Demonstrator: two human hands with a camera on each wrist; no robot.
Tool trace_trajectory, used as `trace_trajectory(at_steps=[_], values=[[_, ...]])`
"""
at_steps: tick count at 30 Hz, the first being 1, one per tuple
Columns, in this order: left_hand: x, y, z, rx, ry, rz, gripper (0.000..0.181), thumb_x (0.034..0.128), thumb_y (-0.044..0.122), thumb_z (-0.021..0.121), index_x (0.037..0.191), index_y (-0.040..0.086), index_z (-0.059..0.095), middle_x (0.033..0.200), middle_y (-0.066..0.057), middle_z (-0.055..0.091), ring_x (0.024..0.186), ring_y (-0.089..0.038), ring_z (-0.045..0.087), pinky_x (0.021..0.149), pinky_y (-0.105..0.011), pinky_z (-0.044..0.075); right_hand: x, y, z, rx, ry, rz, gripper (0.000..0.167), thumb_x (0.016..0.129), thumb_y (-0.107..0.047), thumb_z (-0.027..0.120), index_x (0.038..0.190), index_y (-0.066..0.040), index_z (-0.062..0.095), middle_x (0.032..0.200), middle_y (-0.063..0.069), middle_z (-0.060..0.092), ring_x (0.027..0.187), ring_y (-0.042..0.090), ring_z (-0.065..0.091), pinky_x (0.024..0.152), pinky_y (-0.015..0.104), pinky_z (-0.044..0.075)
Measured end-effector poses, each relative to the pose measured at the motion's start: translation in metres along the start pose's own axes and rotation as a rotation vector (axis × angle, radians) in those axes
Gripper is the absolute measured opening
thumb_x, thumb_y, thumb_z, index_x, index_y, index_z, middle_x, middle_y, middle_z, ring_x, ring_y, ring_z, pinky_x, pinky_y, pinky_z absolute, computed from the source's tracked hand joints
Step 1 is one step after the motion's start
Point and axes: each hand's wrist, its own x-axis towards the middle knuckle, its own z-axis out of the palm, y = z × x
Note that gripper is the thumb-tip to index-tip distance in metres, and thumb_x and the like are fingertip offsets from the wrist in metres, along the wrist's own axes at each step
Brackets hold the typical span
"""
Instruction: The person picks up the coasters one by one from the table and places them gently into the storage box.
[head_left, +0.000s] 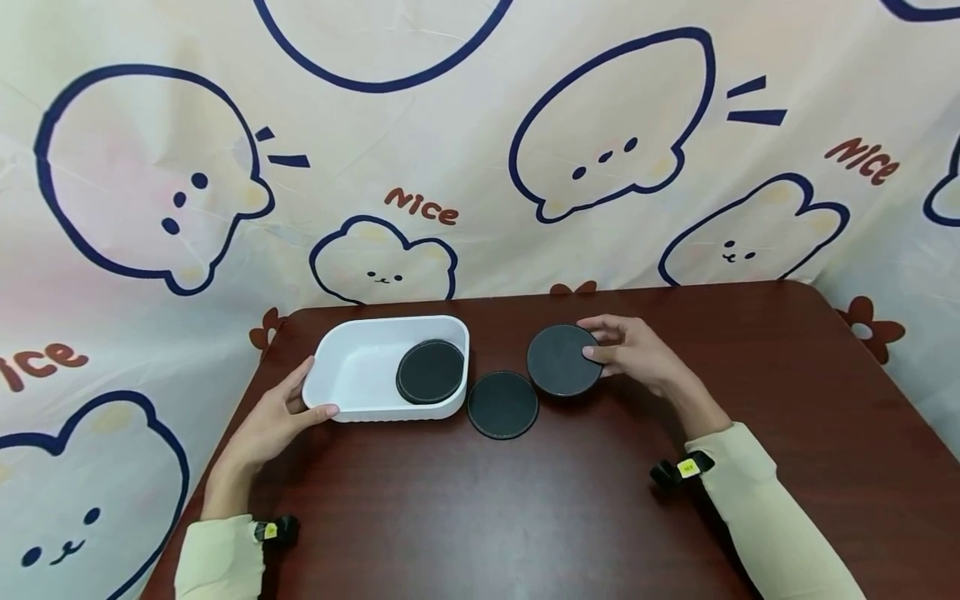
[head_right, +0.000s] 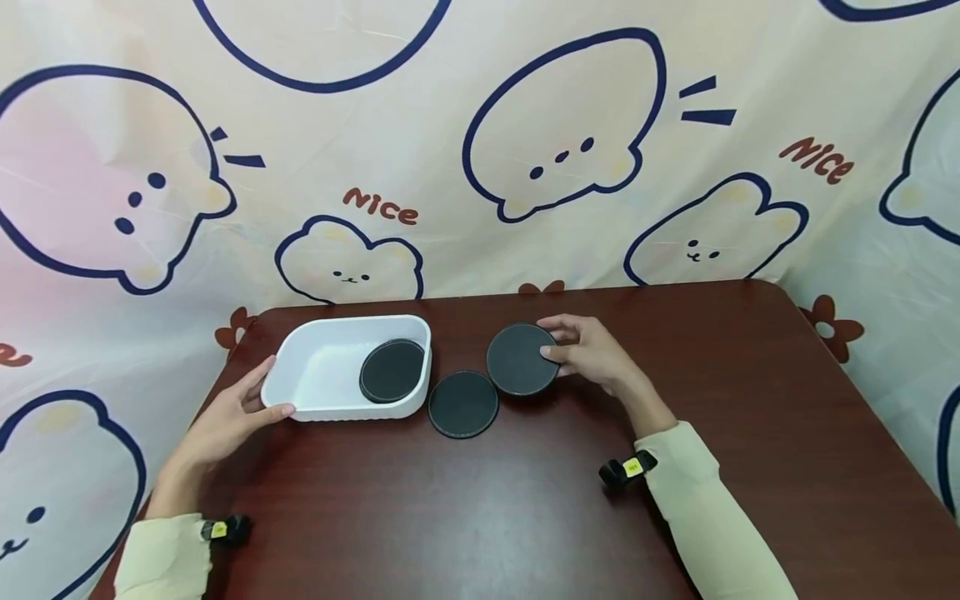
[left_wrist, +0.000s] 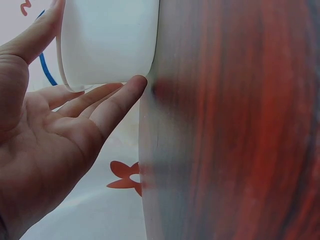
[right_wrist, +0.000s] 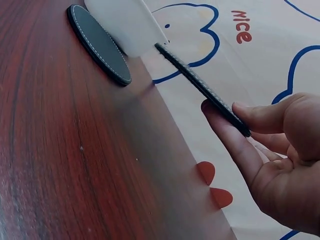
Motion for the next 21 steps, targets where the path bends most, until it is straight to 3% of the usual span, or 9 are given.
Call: trace_trajectory(at_steps=[8, 21], values=[[0.000, 0.002, 0.000, -0.004, 0.005, 0.006, 0.105, 0.1011, 0.033, 0.077, 0.174, 0.011, 0.005, 0.172, -0.033, 0.029, 0.145, -0.050, 0.054, 0.110, -0.049, 0.050, -0.002, -0.002, 0.003, 0.036, -0.034, 0.003, 0.057, 0.104, -0.004, 0.067, 0.159, -0.004, 0.049, 0.141, 0.032, 0.061, 0.089, 0.018, 0.078, 0.081, 0.030, 0.067], [-0.001, -0.001, 0.001, -0.004, 0.012, 0.012, 0.104, 0.1006, 0.032, 0.077, 0.174, 0.011, 0.006, 0.172, -0.032, 0.030, 0.144, -0.050, 0.054, 0.109, -0.051, 0.050, -0.001, -0.004, 0.022, 0.217, -0.090, -0.004, 0.058, 0.105, -0.002, 0.064, 0.161, -0.003, 0.046, 0.142, 0.026, 0.061, 0.090, 0.017, 0.080, 0.082, 0.027, 0.067]])
